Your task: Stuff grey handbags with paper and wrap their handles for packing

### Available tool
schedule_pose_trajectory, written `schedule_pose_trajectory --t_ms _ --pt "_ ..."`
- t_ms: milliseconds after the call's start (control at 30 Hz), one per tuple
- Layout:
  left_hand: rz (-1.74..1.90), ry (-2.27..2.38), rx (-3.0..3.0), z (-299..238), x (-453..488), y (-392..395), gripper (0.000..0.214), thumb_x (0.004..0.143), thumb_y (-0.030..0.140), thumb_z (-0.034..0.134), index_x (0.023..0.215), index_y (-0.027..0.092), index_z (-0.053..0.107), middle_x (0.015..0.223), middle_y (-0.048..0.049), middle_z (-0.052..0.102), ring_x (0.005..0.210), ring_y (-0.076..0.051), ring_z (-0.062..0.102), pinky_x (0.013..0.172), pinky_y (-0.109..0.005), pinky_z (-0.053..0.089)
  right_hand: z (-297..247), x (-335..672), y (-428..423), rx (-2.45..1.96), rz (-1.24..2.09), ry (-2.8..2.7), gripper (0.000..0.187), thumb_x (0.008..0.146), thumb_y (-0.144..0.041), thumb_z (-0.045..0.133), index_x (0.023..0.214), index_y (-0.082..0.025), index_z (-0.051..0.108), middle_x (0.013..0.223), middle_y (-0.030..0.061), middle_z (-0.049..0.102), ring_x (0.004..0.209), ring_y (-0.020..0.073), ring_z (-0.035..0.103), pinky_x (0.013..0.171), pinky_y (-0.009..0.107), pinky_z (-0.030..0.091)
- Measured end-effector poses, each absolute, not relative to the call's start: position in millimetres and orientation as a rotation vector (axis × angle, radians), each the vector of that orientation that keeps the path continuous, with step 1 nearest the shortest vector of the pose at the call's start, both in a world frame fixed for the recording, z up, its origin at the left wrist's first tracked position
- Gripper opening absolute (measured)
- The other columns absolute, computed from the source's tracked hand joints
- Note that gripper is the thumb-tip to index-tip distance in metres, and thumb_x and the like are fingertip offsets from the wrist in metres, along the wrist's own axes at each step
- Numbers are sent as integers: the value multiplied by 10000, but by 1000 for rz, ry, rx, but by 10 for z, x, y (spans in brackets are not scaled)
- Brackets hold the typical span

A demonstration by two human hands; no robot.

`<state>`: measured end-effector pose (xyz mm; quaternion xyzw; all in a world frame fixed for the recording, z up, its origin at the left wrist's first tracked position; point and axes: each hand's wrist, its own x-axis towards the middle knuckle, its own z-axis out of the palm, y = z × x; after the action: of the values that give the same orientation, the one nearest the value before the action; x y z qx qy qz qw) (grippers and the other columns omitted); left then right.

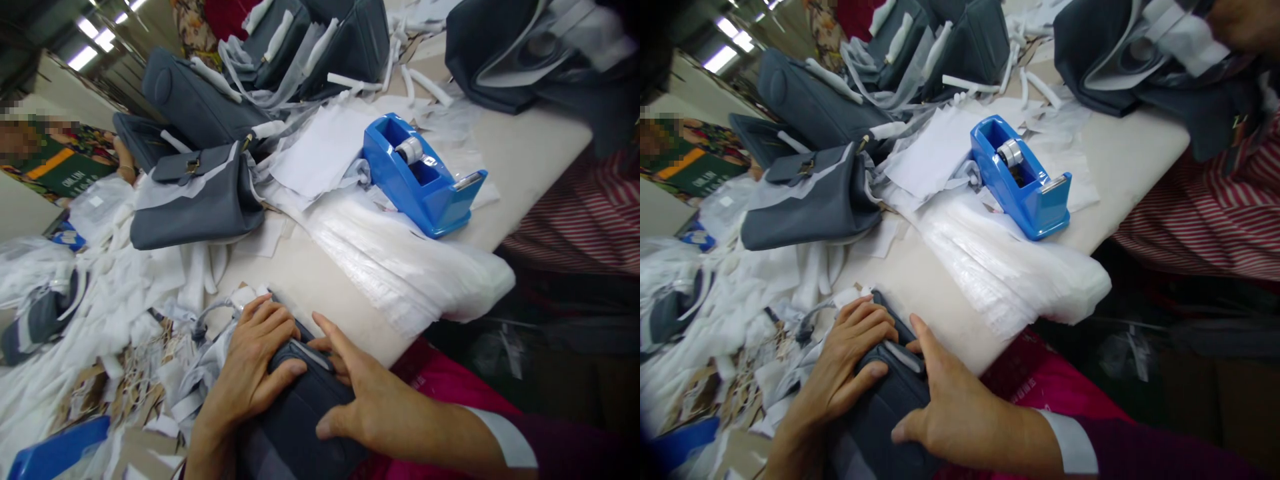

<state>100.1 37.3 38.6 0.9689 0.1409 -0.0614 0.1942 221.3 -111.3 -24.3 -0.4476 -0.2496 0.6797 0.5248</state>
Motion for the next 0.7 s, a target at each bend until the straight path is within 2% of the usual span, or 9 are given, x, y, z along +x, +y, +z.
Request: schedule_pose_trajectory --t_ms 133,233,333,467,533,633,700 --pt "-132 377 2734 342 1017 366 337 878 497 404 838 205 569 885 -48 591 981 -238 502 1094 -497 211 -257 2272 -1057 -1011 1668 -711 1259 545 -112 788 1505 -311 -2 1352 79 494 1212 269 499 1044 427 384" --pt "-113 388 2779 333 1042 333 298 874 471 444 827 203 566 881 -47 599 1021 -243 496 1111 -492 185 -262 2328 -1029 -950 1607 -847 1217 580 -87 744 1503 -304 -18 1410 87 433 1261 250 454 1059 410 359" --pt "-91 457 2824 352 1044 281 327 876 496 453 787 201 565 823 -34 587 921 -217 505 1094 -474 216 -312 2324 -1062 -973 1591 -906 1167 627 -97 694 1498 -309 -53 1441 94 386 1283 238 432 1070 416 337" --pt "-33 484 2820 371 998 270 402 854 588 480 783 212 605 776 -8 610 880 -187 515 1066 -421 246 -441 2296 -1061 -1029 1562 -1064 1160 696 -270 691 1479 -276 -166 1450 117 370 1316 270 403 1079 440 320" --pt "9 459 2824 354 957 294 453 823 642 490 765 211 618 744 1 619 873 -178 521 1050 -398 252 -496 2290 -1017 -1077 1525 -1171 1172 710 -383 690 1472 -250 -191 1432 131 400 1312 300 410 1052 440 357" --pt "94 420 2885 277 890 319 505 824 665 465 727 192 614 709 6 627 843 -164 519 1020 -384 258 -531 2327 -950 -1202 1444 -1329 1124 707 -438 685 1493 -278 -103 1322 118 531 1218 322 510 941 421 462" --pt "163 395 2943 206 854 321 526 843 658 438 711 180 614 704 3 637 823 -157 517 1001 -387 258 -487 2415 -908 -1290 1380 -1456 1014 712 -405 677 1506 -316 52 1164 99 636 1072 305 610 850 389 509"
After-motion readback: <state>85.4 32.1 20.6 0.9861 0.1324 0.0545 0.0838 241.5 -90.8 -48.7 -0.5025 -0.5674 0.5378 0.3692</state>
